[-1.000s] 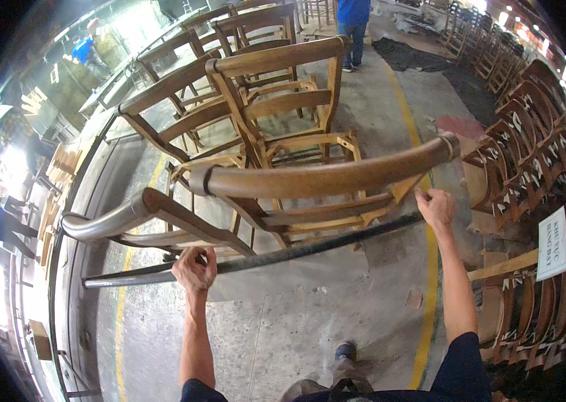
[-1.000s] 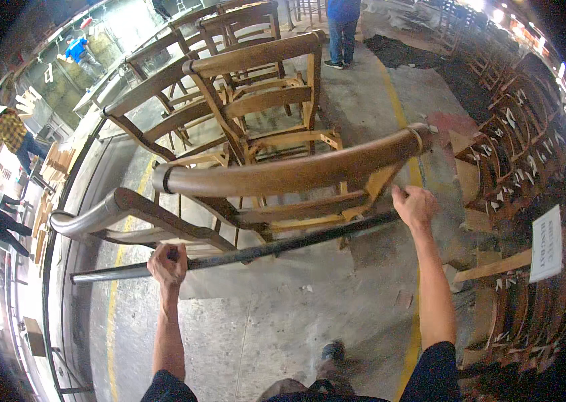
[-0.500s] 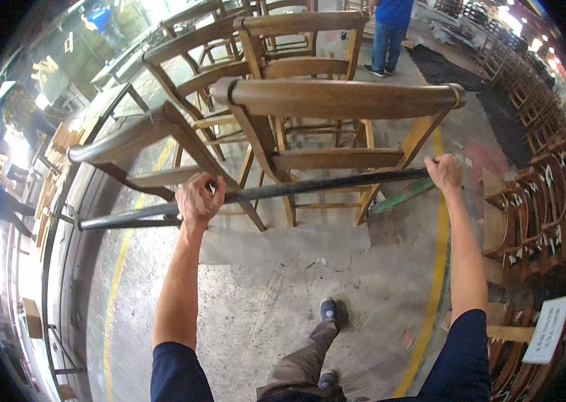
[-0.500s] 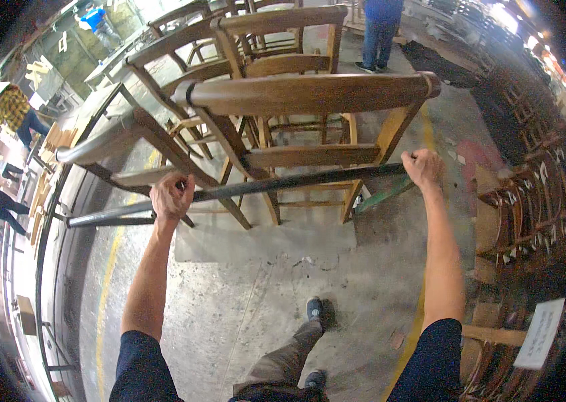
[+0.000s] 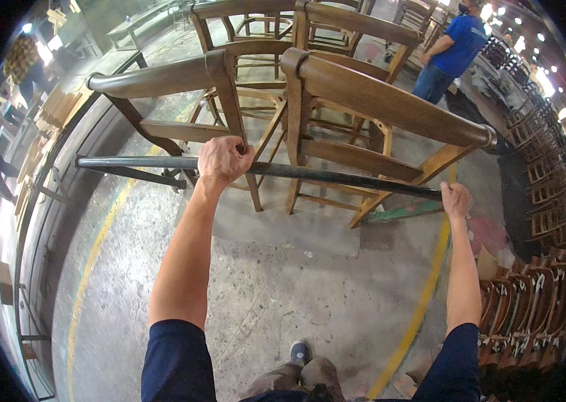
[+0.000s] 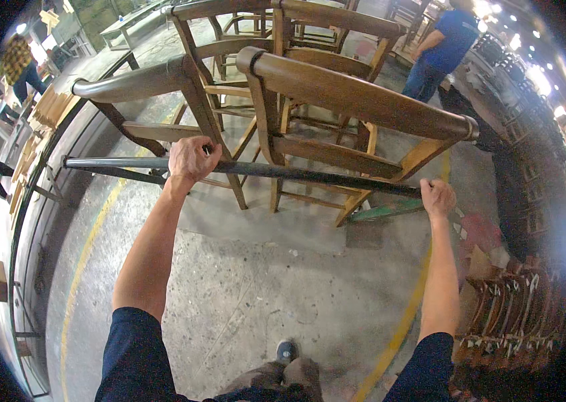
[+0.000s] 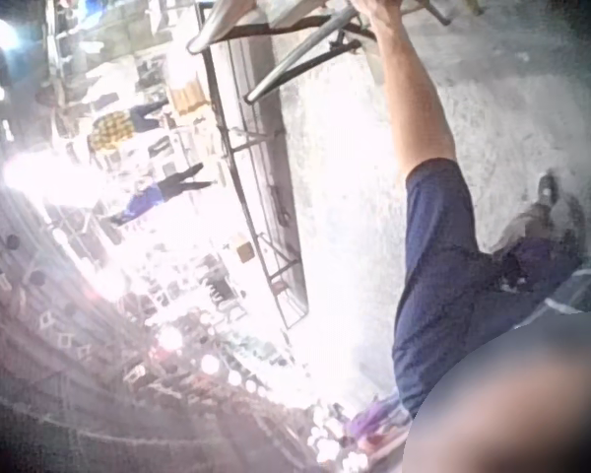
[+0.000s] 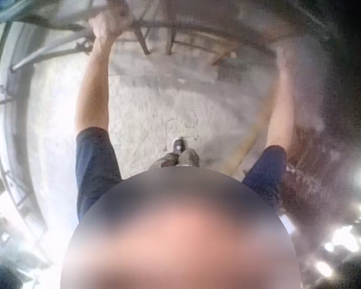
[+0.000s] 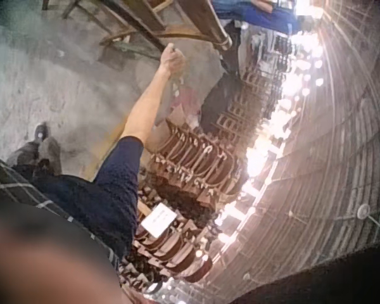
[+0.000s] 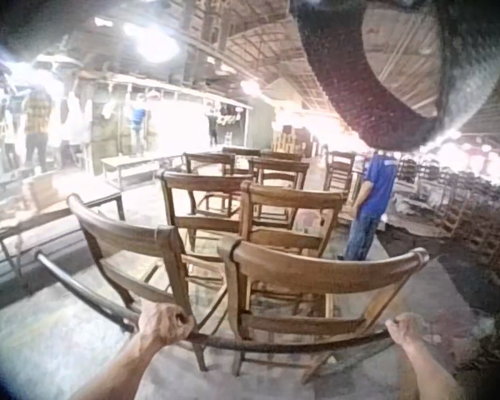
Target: The person uses a metal chair carrier to transport multiple wooden chairs across a workshop floor. They lift the carrier with chairs, walk to a designated area, and then remove the chairs one by one, placing them on the floor.
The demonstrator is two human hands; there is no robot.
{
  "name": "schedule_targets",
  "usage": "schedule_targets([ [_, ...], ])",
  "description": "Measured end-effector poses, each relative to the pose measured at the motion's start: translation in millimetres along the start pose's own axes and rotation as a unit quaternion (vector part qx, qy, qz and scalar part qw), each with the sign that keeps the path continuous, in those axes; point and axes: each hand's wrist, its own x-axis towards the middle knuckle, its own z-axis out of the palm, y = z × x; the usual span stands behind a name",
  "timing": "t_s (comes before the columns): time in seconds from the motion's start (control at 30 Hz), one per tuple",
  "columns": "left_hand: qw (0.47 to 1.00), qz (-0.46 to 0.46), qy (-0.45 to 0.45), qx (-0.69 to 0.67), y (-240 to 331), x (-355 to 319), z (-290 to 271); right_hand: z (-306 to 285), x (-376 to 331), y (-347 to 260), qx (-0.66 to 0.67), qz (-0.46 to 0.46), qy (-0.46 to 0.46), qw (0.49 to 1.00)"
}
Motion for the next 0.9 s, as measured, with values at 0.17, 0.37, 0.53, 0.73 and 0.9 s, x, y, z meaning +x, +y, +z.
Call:
schedule_targets([
  [0.17,0.999,-0.002,0.032,-0.005,-19.2,129.9,28.4,48.7,108.6,-39.4,-0.025,0.031,-0.003,0.999],
  [0.37,0.993,0.070,0.100,0.008,-33.0,273.0,57.6,98.0,223.2,-80.8,-0.013,0.049,0.009,0.999],
  [0.53,0.992,0.068,0.103,0.018,-30.9,386.8,79.1,135.5,313.2,-109.2,0.010,0.055,0.012,0.998],
  [0.73,0.998,0.049,0.029,0.038,-38.2,535.1,109.5,196.0,437.3,-148.1,0.007,0.101,-0.020,0.995],
  [0.9,0.994,0.094,0.051,0.037,-61.0,671.5,149.8,256.9,547.2,-185.8,-0.003,0.108,-0.015,0.994],
])
